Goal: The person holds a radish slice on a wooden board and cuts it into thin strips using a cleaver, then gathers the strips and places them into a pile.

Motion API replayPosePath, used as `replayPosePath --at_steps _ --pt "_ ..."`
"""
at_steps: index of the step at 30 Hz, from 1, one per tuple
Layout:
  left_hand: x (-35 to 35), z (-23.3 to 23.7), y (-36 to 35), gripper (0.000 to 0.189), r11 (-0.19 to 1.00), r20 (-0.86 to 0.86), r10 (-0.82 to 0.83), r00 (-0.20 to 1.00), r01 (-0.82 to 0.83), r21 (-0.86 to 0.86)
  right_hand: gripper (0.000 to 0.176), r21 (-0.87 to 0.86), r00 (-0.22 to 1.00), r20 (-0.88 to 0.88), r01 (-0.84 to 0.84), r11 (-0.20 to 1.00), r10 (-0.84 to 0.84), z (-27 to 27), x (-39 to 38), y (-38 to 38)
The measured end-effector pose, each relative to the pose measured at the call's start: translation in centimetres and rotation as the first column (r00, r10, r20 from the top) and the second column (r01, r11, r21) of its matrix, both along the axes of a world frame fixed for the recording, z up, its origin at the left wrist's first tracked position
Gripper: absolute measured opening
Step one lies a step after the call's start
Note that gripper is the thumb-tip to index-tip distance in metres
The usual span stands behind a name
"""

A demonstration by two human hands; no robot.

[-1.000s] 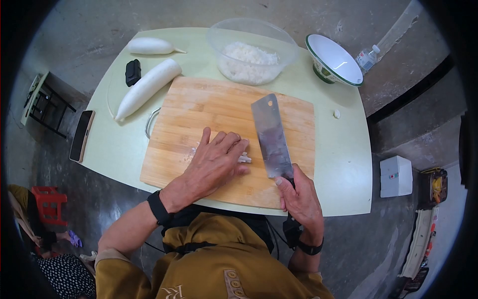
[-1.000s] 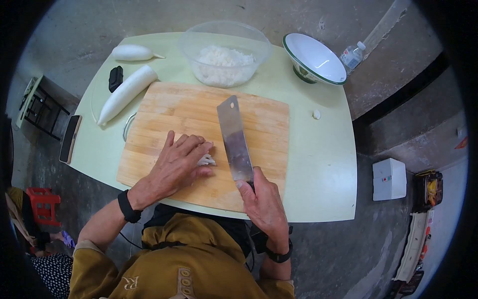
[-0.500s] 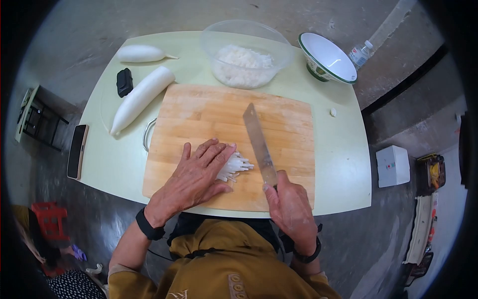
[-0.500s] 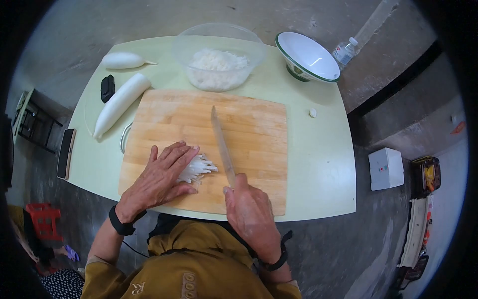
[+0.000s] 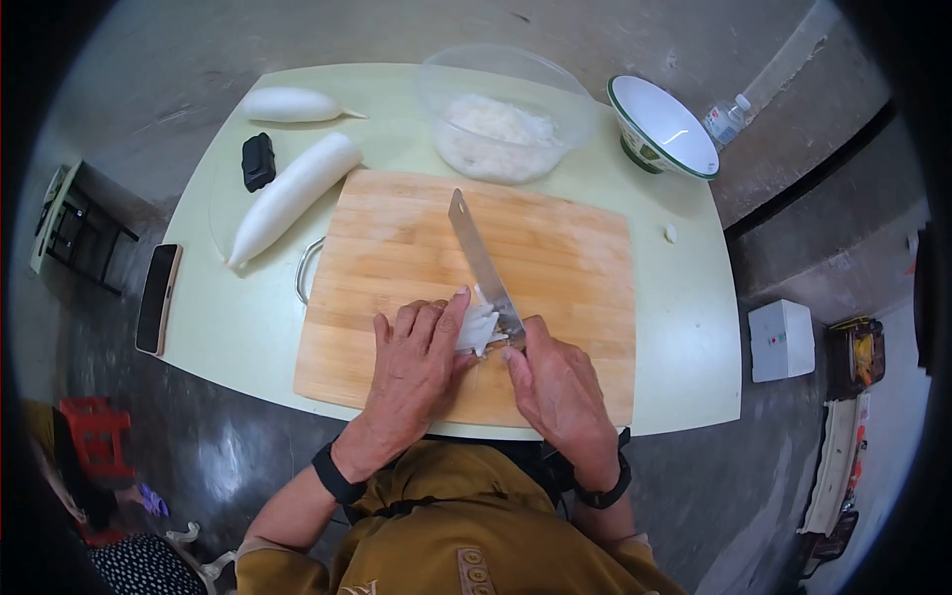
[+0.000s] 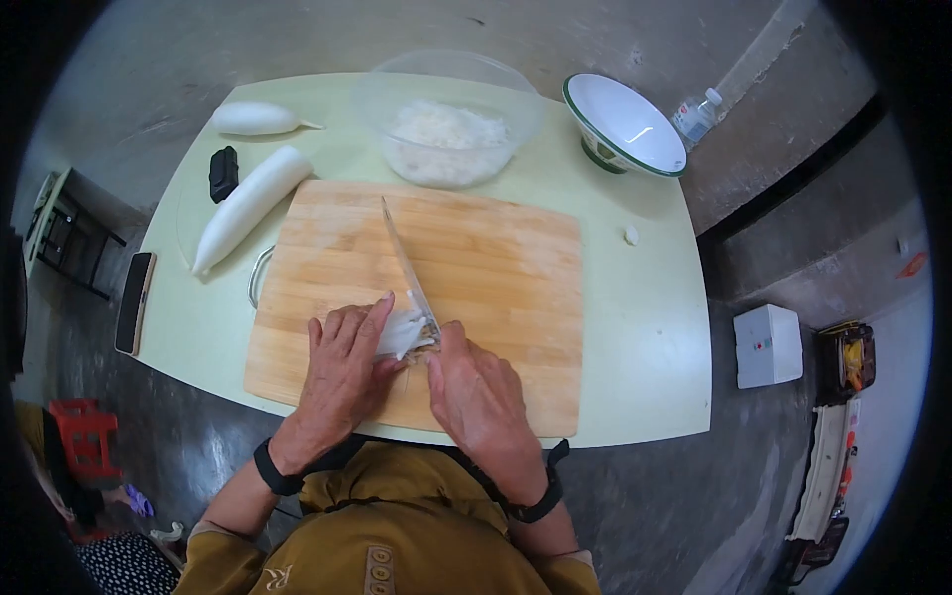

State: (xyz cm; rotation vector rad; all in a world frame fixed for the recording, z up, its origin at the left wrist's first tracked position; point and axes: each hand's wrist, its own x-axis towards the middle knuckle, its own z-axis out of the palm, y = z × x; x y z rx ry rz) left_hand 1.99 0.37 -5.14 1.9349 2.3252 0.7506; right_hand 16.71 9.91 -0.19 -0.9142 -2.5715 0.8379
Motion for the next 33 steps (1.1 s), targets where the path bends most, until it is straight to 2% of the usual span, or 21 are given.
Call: replayPosePath --at_steps 2,7,10,12,13,15,18,20,22,25,27,30,32,33 --pt "0.1 0.8 -0.1 0.078 1.000 0.020 0.014 1.000 -0.013 -0.021 0.018 -0.014 0.998 0.055 0.019 1.000 -0.018 0.3 0.4 0.8" --pt "-0.5 3.5 -0.3 0.082 0.995 0.152 -0.031 0.988 0.044 -0.084 0.018 -0.054 1.000 -0.003 0.015 0.998 -0.015 0.4 1.2 1.4" --pt "-0.3 3.8 0.4 0.071 0.998 0.125 -0.029 0.992 0.036 -0.050 0.018 -0.092 0.999 -0.045 -0.006 0.996 0.002 0.2 1.3 1.3" --pt "-0.3 3.4 0.9 0.047 0.999 0.169 -0.033 0.985 0.036 -0.011 0.018 -0.106 0.999 -0.037 -0.003 0.994 0.000 0.2 1.3 1.4" --pt "-0.4 3.2 1.0 0.047 0.999 0.168 -0.036 0.985 0.038 -0.010 0.018 -0.127 1.000 -0.021 -0.003 0.992 0.000 0.3 1.4 1.5" --pt "-0.8 2.8 1.1 0.027 0.996 0.183 -0.022 0.983 0.006 0.087 0.018 -0.147 1.000 -0.005 0.001 0.989 -0.002 0.2 1.6 1.7" --pt "-1.2 2.6 1.1 0.019 0.992 0.199 -0.035 0.979 0.010 0.124 0.018 -0.060 1.000 -0.005 -0.017 0.998 0.017 0.0 1.4 2.0" --pt "-1.4 2.9 1.0 0.022 0.996 0.209 -0.034 0.977 0.016 0.088 0.017 -0.023 0.997 0.076 -0.016 1.000 0.017 0.4 1.0 2.4" --pt "-1.5 3.0 0.7 0.025 0.998 0.219 -0.037 0.975 0.026 0.051 0.017 0.024 0.996 0.077 -0.051 0.998 0.049 0.4 0.5 3.1" --pt "-1.3 3.0 -0.3 0.036 0.991 0.166 -0.128 0.978 0.120 0.060 0.018 0.073 0.989 0.091 -0.122 0.990 0.115 0.4 -0.6 4.1" --pt "-0.9 3.4 -1.1 0.052 0.984 0.078 -0.158 0.984 0.164 -0.074 0.018 0.075 0.984 0.100 -0.158 0.985 0.150 0.3 -1.0 4.5" --pt "-1.0 2.2 -1.3 0.061 0.989 0.052 -0.131 0.990 0.135 -0.068 0.016 0.118 0.967 0.110 -0.241 0.963 0.229 0.0 -1.7 4.9" --pt "-0.8 1.7 -1.1 0.062 0.990 0.057 -0.116 0.992 0.120 -0.072 0.015 0.082 0.938 0.032 -0.347 0.934 0.346 -0.1 -1.7 5.4" --pt "-0.8 1.6 -1.0 0.062 0.991 0.064 -0.101 0.993 0.106 -0.076 0.015 0.084 0.938 0.038 -0.346 0.935 0.344 0.0 -1.7 5.7"
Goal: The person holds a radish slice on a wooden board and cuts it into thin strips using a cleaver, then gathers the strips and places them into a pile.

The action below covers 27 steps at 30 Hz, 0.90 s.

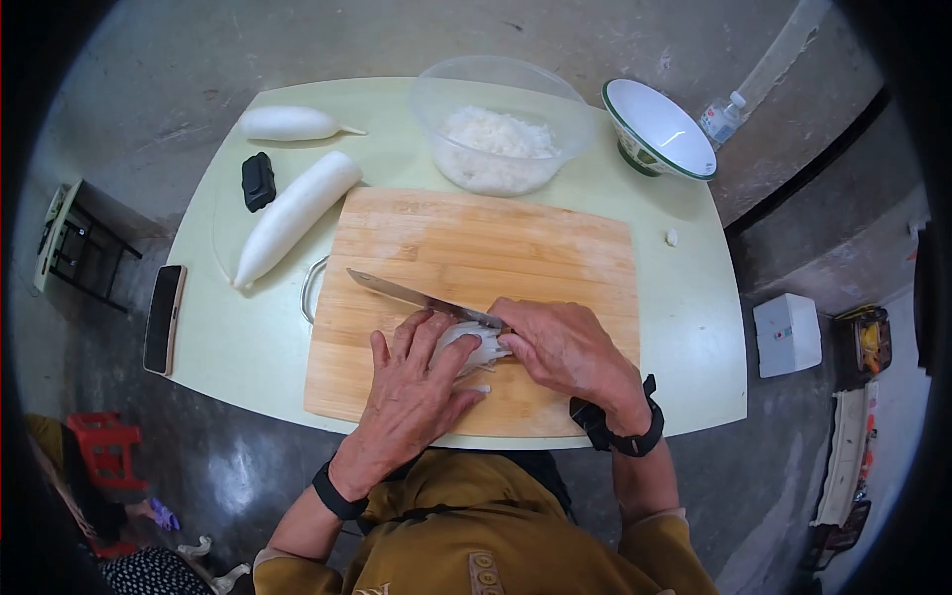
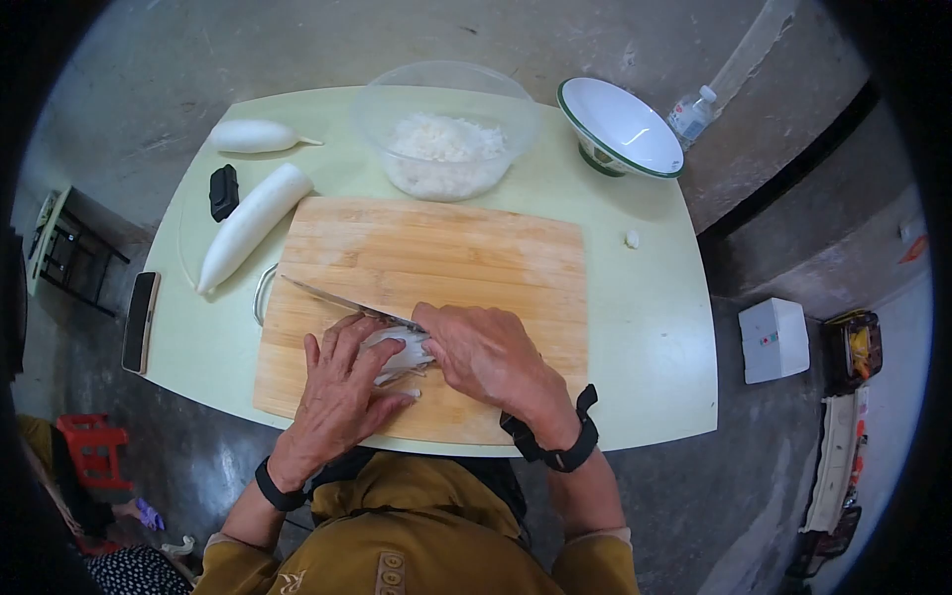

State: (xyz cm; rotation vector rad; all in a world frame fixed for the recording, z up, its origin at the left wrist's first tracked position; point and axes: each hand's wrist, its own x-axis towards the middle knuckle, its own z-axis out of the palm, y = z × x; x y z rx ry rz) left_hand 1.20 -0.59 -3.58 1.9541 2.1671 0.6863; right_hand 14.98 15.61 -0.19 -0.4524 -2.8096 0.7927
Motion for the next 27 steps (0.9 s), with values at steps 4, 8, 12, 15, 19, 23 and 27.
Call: replayPosePath --at_steps 4,8,12,15,19,23,27 --pt "-0.1 0.5 0.2 0.066 0.999 0.045 0.003 0.999 -0.001 -0.035 0.013 -0.016 0.998 -0.018 0.052 0.999 -0.052 1.2 0.5 0.4" --pt "-0.7 0.7 1.0 0.078 0.995 0.043 -0.061 0.997 0.064 -0.074 0.011 -0.086 0.972 0.012 0.233 0.969 -0.233 1.8 2.1 0.0" --pt "-1.7 0.4 2.1 0.082 0.981 0.076 -0.159 0.984 0.166 -0.101 0.013 -0.170 0.950 0.058 0.312 0.935 -0.307 1.2 3.8 -1.1" --pt "-2.1 1.0 3.0 0.080 0.973 0.050 -0.173 0.984 0.178 -0.149 0.014 -0.245 0.928 0.093 0.372 0.895 -0.360 0.5 4.0 -1.5" --pt "-2.4 1.1 3.1 0.073 0.961 0.033 -0.200 0.979 0.203 -0.187 0.015 -0.101 0.942 0.051 0.336 0.937 -0.332 0.4 3.6 -1.5" --pt "-1.9 0.1 2.5 0.065 0.982 0.045 -0.187 0.981 0.187 0.014 0.017 -0.164 0.965 0.066 0.261 0.951 -0.253 0.8 3.2 -2.5" --pt "-0.5 -0.7 1.9 0.062 0.975 0.005 -0.109 0.994 0.106 0.196 0.016 -0.175 0.965 0.023 0.259 0.950 -0.260 0.6 3.5 -3.0"
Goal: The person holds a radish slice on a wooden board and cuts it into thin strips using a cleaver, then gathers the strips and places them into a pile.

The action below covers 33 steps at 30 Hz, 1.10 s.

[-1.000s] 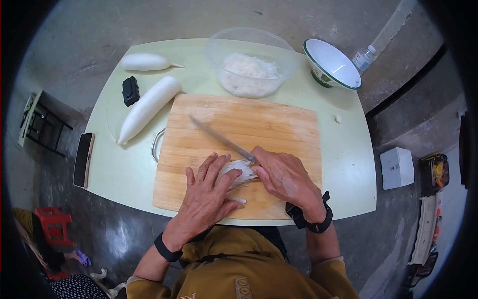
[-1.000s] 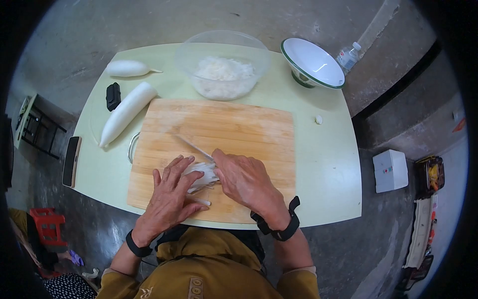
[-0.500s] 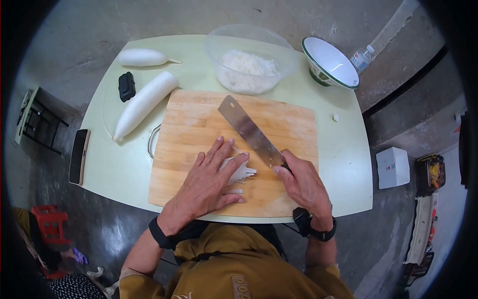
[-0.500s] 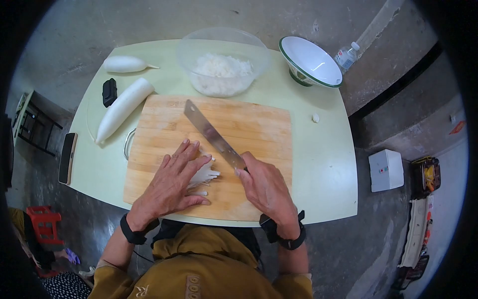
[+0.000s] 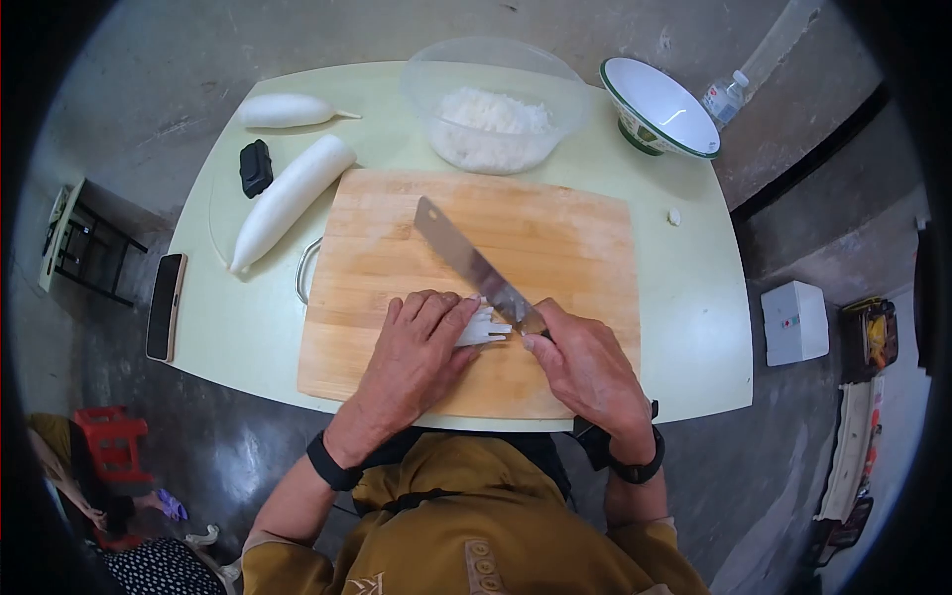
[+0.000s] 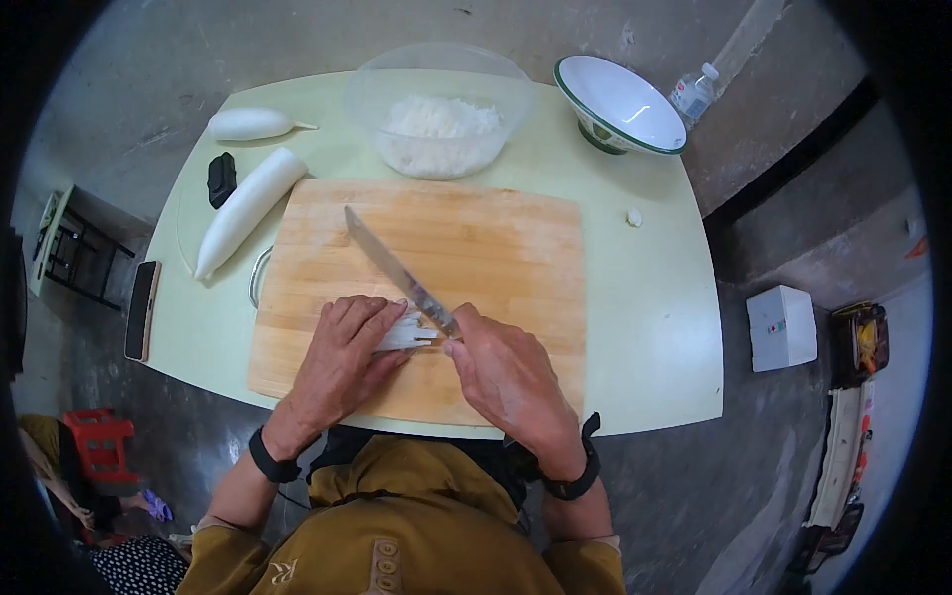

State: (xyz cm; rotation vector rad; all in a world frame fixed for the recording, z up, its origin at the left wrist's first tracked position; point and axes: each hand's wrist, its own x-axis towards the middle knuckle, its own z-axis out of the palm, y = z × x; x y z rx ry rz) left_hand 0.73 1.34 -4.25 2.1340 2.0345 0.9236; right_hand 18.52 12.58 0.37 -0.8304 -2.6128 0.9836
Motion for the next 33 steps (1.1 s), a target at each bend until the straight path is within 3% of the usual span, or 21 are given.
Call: replayPosePath --at_steps 9,12,17,22,25,33 --pt "2.5 -1.9 -0.2 0.061 0.975 -0.024 0.218 0.976 -0.216 0.041 0.013 -0.004 0.990 0.055 0.130 0.991 -0.130 0.7 1.6 -0.9" --pt "3.0 -0.4 -0.4 0.063 0.968 -0.017 0.249 0.968 -0.249 -0.018 0.013 -0.047 0.979 0.071 0.195 0.980 -0.191 0.7 1.8 -1.6" --pt "2.3 0.4 -0.5 0.057 0.970 -0.093 0.226 0.970 -0.233 -0.064 0.014 0.088 0.987 -0.034 0.157 0.984 -0.154 0.2 1.3 -2.9" --pt "1.1 -1.0 -0.1 0.052 0.979 -0.078 0.188 0.979 -0.193 -0.066 0.014 0.034 0.980 -0.070 0.188 0.982 -0.185 0.0 0.0 -4.1" --pt "1.2 -1.3 -0.2 0.056 0.987 0.015 0.155 0.988 -0.154 -0.051 0.014 -0.006 0.982 -0.056 0.180 0.984 -0.180 -0.2 -1.1 -4.5" --pt "1.1 0.3 -0.5 0.067 0.985 -0.088 0.116 0.989 -0.127 -0.120 0.015 0.050 0.974 -0.034 0.224 0.973 -0.222 0.3 -0.6 -3.2"
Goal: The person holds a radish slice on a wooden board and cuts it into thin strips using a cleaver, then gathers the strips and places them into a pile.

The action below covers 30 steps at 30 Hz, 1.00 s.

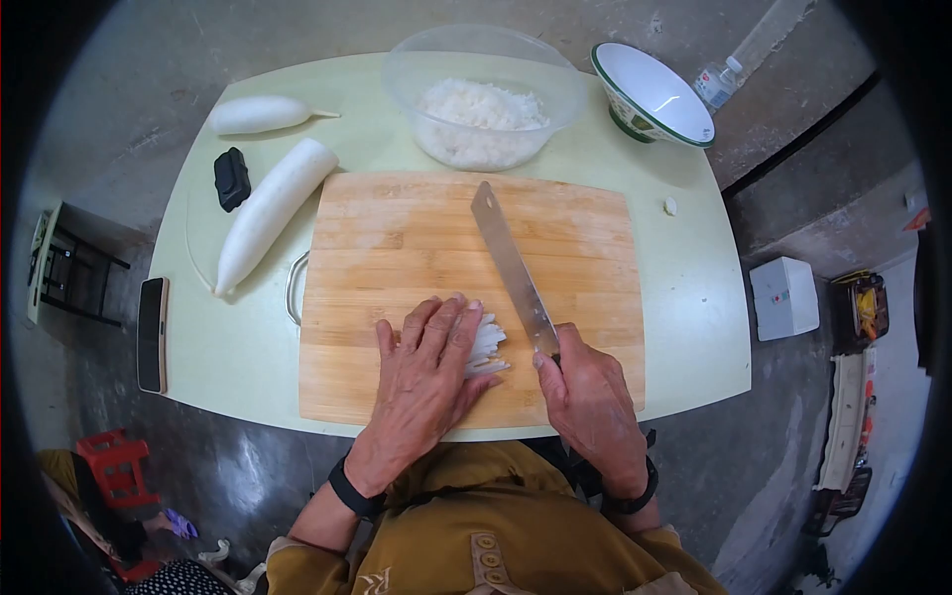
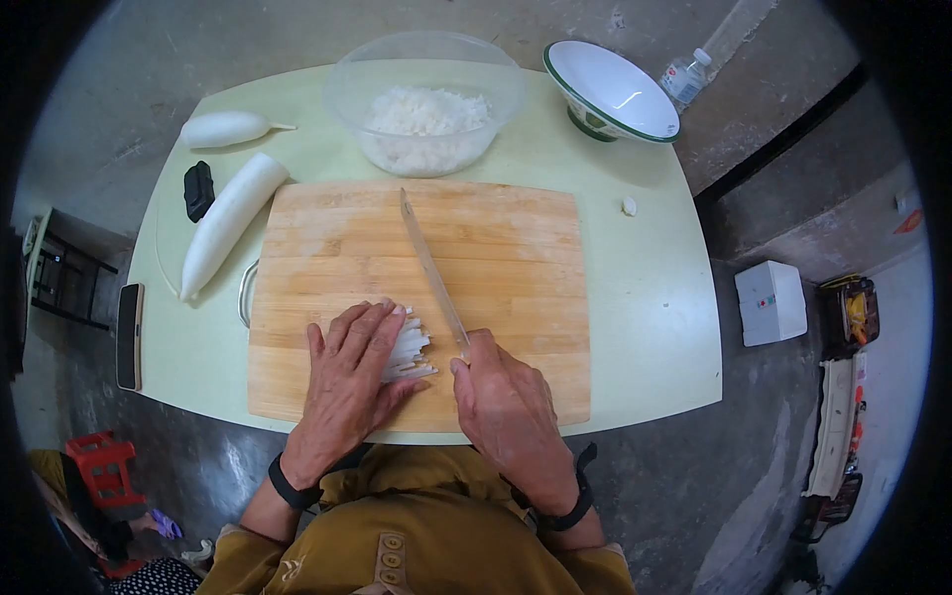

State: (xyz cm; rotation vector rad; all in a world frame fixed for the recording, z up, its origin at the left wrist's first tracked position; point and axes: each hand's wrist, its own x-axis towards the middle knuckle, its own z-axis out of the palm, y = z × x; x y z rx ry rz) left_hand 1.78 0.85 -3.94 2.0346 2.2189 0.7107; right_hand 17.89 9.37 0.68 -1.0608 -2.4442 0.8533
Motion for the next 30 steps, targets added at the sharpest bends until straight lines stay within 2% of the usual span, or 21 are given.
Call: replayPosePath --at_steps 4,6,7,9,12,14,19,21,22,24,25,27,30 --pt "0.2 -1.4 0.4 0.065 0.999 -0.034 0.013 0.999 -0.011 0.052 0.015 -0.057 0.999 0.024 -0.032 0.998 0.034 -0.2 0.3 -0.2" --pt "0.4 -2.0 0.7 0.062 0.989 0.017 0.038 0.999 -0.040 0.141 0.015 -0.081 0.998 0.007 -0.069 0.994 0.069 -0.5 0.2 -0.2" --pt "0.6 -2.0 0.8 0.062 0.990 0.014 0.037 0.999 -0.039 0.139 0.015 -0.039 0.997 0.014 -0.072 0.997 0.072 -0.5 0.1 -0.1" --pt "1.1 -1.9 1.1 0.060 0.977 0.034 0.140 0.990 -0.143 0.157 0.015 0.002 0.997 0.016 -0.075 0.997 0.075 -0.5 0.2 0.2" --pt "1.6 -1.7 0.9 0.062 0.976 0.023 0.172 0.985 -0.174 0.132 0.015 0.035 0.996 0.067 -0.054 0.998 0.051 0.0 1.0 0.8" --pt "1.7 -1.3 0.8 0.063 0.979 0.004 0.172 0.985 -0.171 0.111 0.016 0.004 0.988 0.141 -0.066 0.998 0.064 0.0 1.5 0.8" --pt "1.7 -0.8 0.8 0.069 0.983 -0.014 0.164 0.986 -0.162 0.090 0.015 -0.031 0.980 0.190 -0.054 0.998 0.059 0.2 1.2 0.7" --pt "1.4 -1.2 1.0 0.062 0.976 0.068 0.142 0.987 -0.151 0.154 0.014 -0.039 0.973 0.223 -0.045 0.998 0.053 0.2 1.0 0.7" --pt "1.2 -1.2 1.0 0.062 0.977 0.070 0.140 0.988 -0.150 0.153 0.014 -0.016 0.983 0.173 -0.052 0.999 0.054 0.2 0.8 0.7" --pt "0.7 -1.1 1.2 0.048 0.979 0.197 0.054 0.979 -0.092 0.185 0.014 0.007 0.991 0.124 -0.058 0.998 0.057 0.1 0.8 0.7" --pt "0.6 -1.0 1.2 0.048 0.979 0.198 0.055 0.979 -0.092 0.184 0.016 -0.029 0.989 0.132 -0.056 0.998 0.059 0.0 0.9 0.7" --pt "0.4 -0.9 1.2 0.032 0.975 0.236 0.032 0.971 -0.083 0.208 0.019 -0.065 0.988 0.142 -0.052 0.997 0.061 -0.1 1.1 0.6" --pt "0.4 -1.0 1.4 0.026 0.964 0.238 0.018 0.971 -0.080 0.252 0.026 -0.086 0.984 0.165 -0.048 0.995 0.061 0.2 1.5 0.1"
